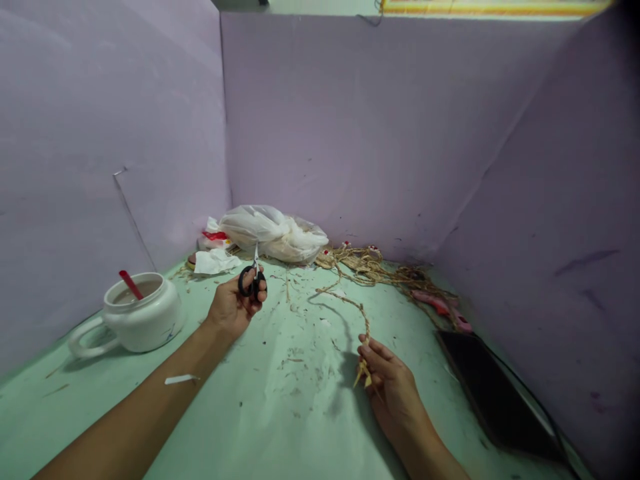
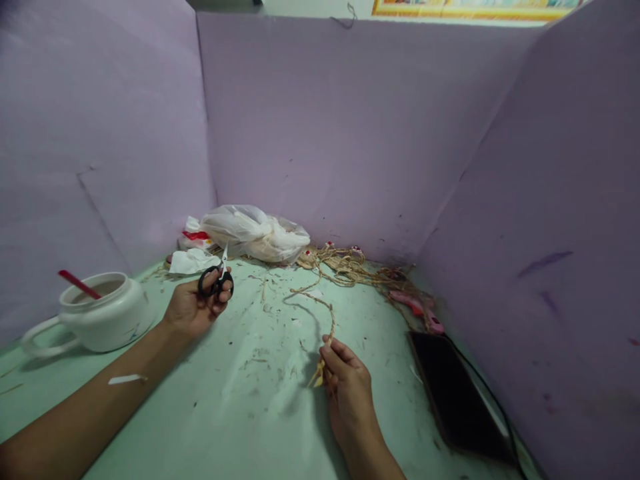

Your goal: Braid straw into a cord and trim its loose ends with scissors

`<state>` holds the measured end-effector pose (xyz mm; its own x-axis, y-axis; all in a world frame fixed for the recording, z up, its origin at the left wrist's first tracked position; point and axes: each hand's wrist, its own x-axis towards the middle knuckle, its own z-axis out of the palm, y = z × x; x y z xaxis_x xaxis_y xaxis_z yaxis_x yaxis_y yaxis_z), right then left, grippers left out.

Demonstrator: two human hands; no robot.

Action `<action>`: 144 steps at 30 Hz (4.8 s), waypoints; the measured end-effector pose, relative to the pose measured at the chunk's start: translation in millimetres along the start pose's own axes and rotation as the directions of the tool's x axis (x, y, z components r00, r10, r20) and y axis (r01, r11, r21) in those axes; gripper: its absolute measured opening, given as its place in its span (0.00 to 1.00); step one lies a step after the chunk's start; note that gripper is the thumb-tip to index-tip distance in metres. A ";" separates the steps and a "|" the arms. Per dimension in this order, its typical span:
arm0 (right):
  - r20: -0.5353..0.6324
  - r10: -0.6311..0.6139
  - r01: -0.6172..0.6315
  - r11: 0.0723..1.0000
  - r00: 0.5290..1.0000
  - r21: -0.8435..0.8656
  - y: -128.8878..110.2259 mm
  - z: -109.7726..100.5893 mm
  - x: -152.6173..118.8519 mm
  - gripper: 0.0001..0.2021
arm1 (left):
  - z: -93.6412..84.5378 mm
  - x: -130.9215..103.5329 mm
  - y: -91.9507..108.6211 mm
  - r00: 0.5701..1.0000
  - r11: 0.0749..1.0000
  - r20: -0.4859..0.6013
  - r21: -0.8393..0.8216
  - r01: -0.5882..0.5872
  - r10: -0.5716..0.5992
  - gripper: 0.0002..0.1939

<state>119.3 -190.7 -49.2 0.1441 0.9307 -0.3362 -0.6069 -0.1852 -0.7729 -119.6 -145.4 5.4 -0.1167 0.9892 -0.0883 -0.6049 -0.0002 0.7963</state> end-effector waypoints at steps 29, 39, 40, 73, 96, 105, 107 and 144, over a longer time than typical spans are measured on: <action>0.103 -0.059 0.079 0.974 0.993 -0.212 4.2 6.2 -7.0 0.16 | 21.8 -40.5 -16.0 0.847 0.505 0.531 0.731 -0.459 0.002 0.14; 0.354 -0.068 0.131 0.979 0.933 -0.158 -16.0 11.4 -22.9 0.19 | 25.2 -51.6 -33.7 0.664 -0.046 0.746 0.663 -0.747 -0.051 0.17; 0.338 -0.060 0.117 0.981 0.939 -0.153 -15.1 11.5 -23.0 0.18 | 24.7 -51.0 -34.6 0.662 -0.060 0.748 0.659 -0.750 -0.057 0.17; 0.443 -0.157 0.347 0.854 0.883 -0.388 -8.2 9.7 -26.8 0.07 | 9.4 -36.6 -47.9 0.643 -0.327 0.737 0.567 -0.756 -0.209 0.30; 0.221 -0.068 0.098 0.987 0.973 -0.128 -15.4 14.6 -20.8 0.14 | 17.8 -43.2 -42.2 0.700 -0.288 0.710 0.656 -0.698 -0.077 0.16; 0.277 -0.069 0.127 0.972 0.958 -0.199 -12.9 12.9 -22.9 0.13 | 11.0 -40.8 -50.6 0.625 -0.456 0.771 0.515 -0.726 -0.125 0.26; 0.278 -0.063 0.125 0.970 0.959 -0.211 -13.6 13.1 -23.6 0.12 | 10.9 -40.2 -50.0 0.621 -0.464 0.774 0.508 -0.725 -0.123 0.26; 0.216 0.194 -0.209 0.977 0.957 0.050 -19.9 11.8 -20.1 0.15 | 22.2 -54.5 -52.5 0.648 -0.427 0.752 0.549 -0.718 -0.122 0.29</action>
<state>119.3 -202.1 -20.6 -0.1486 0.9227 -0.3557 -0.6620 -0.3600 -0.6573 -64.0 -196.0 -18.3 0.5908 0.7508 0.2954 0.7748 -0.6300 0.0516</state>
